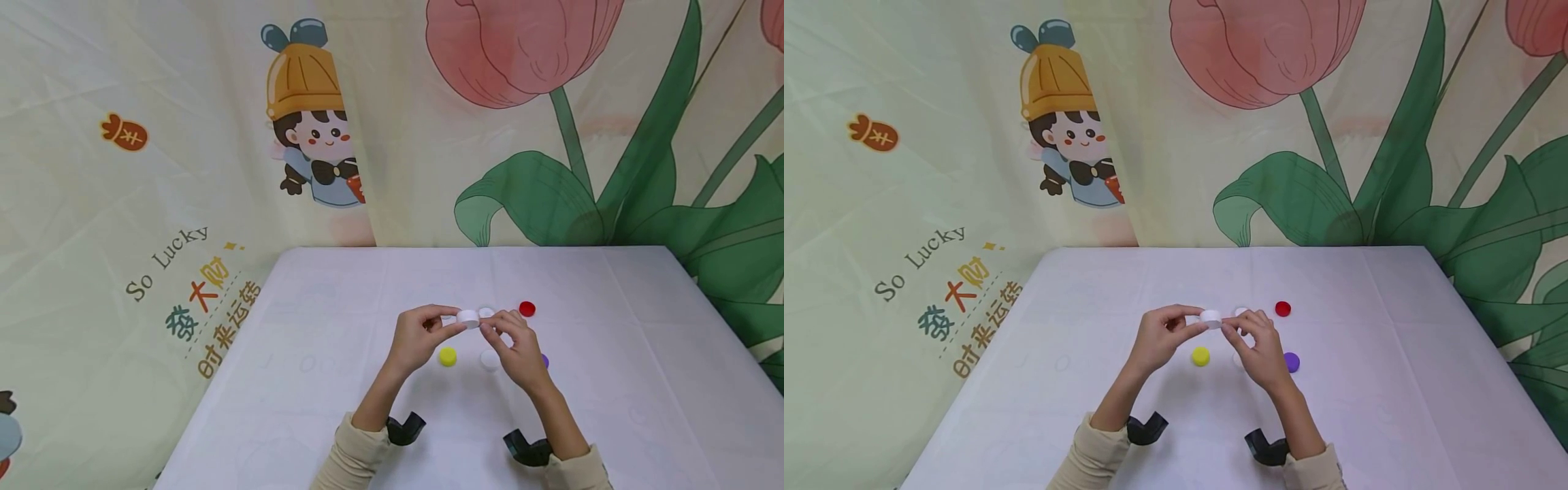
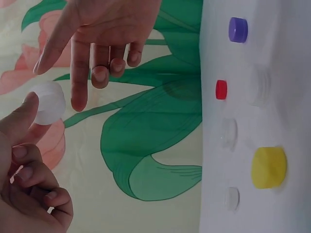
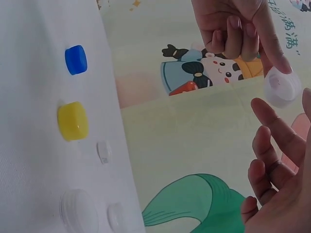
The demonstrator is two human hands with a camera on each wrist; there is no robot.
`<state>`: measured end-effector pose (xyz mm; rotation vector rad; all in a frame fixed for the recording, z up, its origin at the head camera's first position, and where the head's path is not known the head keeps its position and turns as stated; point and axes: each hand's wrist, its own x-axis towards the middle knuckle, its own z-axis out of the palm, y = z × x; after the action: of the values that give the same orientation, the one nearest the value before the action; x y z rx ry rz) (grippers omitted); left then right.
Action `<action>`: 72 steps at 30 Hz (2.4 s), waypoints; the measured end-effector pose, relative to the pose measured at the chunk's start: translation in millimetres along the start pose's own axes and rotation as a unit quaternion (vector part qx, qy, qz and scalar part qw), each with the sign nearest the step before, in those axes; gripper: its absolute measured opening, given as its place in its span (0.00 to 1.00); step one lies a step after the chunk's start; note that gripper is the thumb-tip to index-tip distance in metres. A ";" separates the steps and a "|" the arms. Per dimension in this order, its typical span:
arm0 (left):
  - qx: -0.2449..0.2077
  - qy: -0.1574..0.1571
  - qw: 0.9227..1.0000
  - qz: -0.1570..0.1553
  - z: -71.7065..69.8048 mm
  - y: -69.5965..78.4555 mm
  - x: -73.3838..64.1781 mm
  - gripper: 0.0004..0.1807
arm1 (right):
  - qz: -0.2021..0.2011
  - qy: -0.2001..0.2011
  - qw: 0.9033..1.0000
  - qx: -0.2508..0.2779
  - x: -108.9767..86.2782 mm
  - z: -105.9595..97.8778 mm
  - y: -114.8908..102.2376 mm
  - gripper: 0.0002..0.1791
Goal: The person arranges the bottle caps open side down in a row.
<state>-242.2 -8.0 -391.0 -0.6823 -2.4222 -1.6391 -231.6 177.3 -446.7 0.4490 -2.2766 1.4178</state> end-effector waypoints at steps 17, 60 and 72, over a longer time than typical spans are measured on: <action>0.086 -0.012 0.984 0.155 5.3 -26.4 1.2 0.14 | 0.038 -0.019 0.998 0.049 0.3 0.2 -1.6 0.06; 0.086 -0.014 0.990 0.113 13.5 -38.0 2.1 0.19 | 0.034 0.003 0.997 0.076 -1.5 -8.3 -24.2 0.14; 0.088 0.003 0.990 0.112 1.2 -46.2 11.9 0.17 | 0.033 -0.024 0.998 0.040 21.6 1.4 -11.1 0.16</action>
<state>-272.9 -17.5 -426.2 -0.8797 -2.3507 -1.3226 -245.2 170.2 -427.8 0.4401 -2.2979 1.5514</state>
